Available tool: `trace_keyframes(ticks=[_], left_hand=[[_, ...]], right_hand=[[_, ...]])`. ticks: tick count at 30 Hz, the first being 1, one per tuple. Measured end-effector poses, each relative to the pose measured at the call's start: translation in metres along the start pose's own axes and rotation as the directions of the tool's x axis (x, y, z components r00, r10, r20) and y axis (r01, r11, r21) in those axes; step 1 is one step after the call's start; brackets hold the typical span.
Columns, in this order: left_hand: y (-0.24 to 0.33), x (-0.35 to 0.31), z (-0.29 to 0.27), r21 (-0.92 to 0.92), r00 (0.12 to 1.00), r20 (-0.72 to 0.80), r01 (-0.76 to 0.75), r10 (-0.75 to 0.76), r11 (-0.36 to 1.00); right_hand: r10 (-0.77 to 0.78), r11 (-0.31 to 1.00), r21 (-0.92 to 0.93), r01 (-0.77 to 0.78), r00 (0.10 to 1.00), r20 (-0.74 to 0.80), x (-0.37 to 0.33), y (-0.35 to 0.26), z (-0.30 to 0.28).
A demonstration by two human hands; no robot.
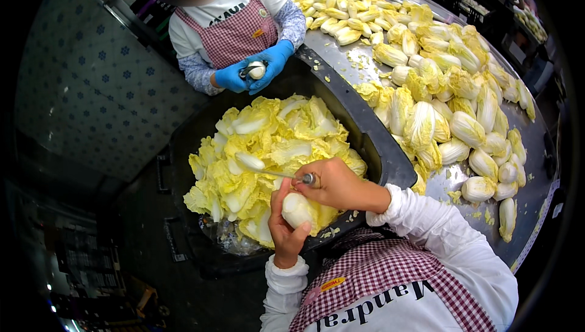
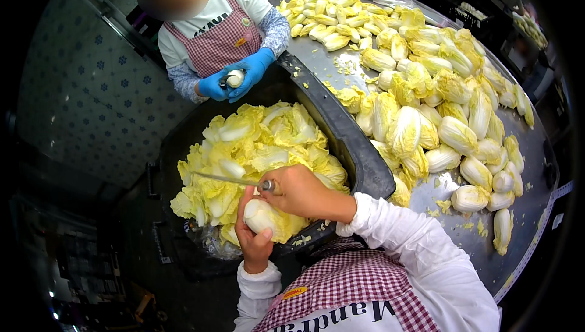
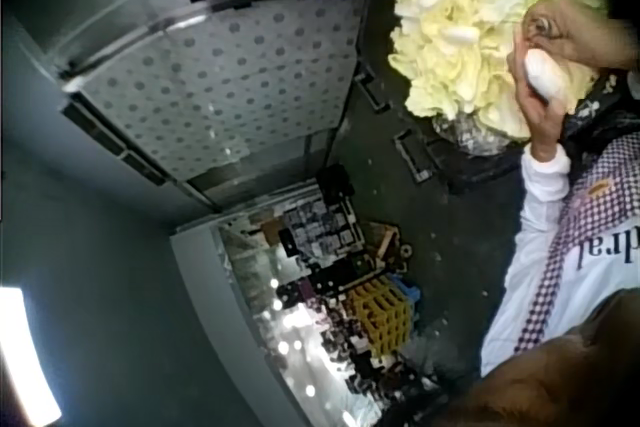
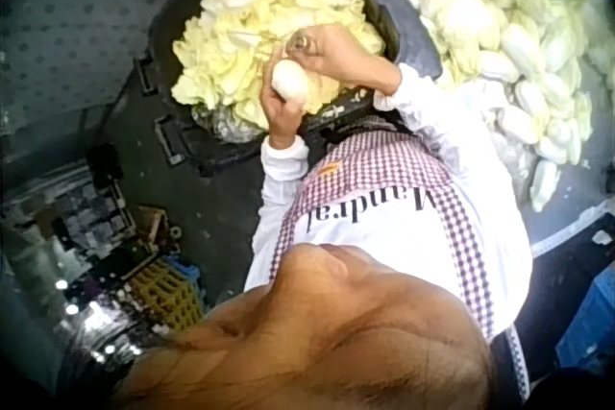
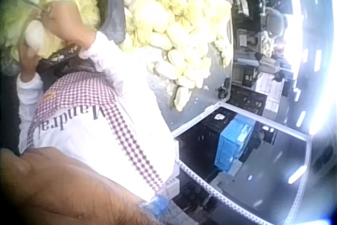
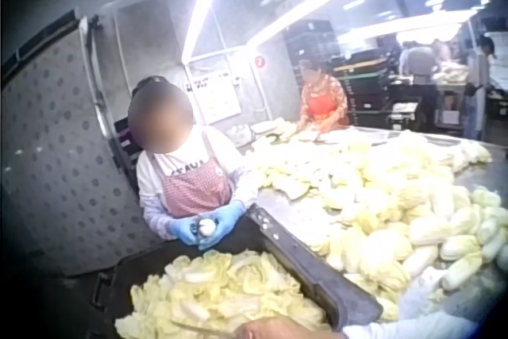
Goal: The person uses a knife to trim the root ends of napa cabbages, discarding loose leaves and placing the trimmed heads into a container.
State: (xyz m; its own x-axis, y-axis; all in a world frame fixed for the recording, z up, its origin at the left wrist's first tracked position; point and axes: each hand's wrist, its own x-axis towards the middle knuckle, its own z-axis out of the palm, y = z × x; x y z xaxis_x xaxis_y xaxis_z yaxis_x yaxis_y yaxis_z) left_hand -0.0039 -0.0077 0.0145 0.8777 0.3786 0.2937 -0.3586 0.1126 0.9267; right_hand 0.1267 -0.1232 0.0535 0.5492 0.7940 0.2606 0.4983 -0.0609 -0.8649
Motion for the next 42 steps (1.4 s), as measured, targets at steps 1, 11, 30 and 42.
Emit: trace_keyframes(ticks=[1, 11, 30, 42], left_hand=[[-0.001, -0.001, -0.002, 0.033, 0.999, 0.054, 0.0, -0.002, 0.999], [-0.011, -0.002, -0.028, -0.468, 0.918, -0.351, -0.001, -0.184, 0.884], [-0.006, 0.001, -0.016, -0.473, 0.941, -0.303, -0.014, -0.148, 0.881], [0.007, 0.012, 0.001, -0.478, 0.939, -0.224, 0.128, -0.262, 0.869]], right_hand=[[0.067, 0.997, 0.042, -0.067, 0.998, 0.017, 0.002, 0.002, -0.001], [-0.214, 0.974, -0.124, 0.189, 0.948, -0.236, 0.007, -0.006, -0.015], [-0.089, 0.992, 0.1, 0.074, 0.985, 0.147, 0.004, -0.013, 0.001], [-0.139, 0.989, 0.034, 0.142, 0.986, -0.087, 0.001, 0.002, 0.014]])
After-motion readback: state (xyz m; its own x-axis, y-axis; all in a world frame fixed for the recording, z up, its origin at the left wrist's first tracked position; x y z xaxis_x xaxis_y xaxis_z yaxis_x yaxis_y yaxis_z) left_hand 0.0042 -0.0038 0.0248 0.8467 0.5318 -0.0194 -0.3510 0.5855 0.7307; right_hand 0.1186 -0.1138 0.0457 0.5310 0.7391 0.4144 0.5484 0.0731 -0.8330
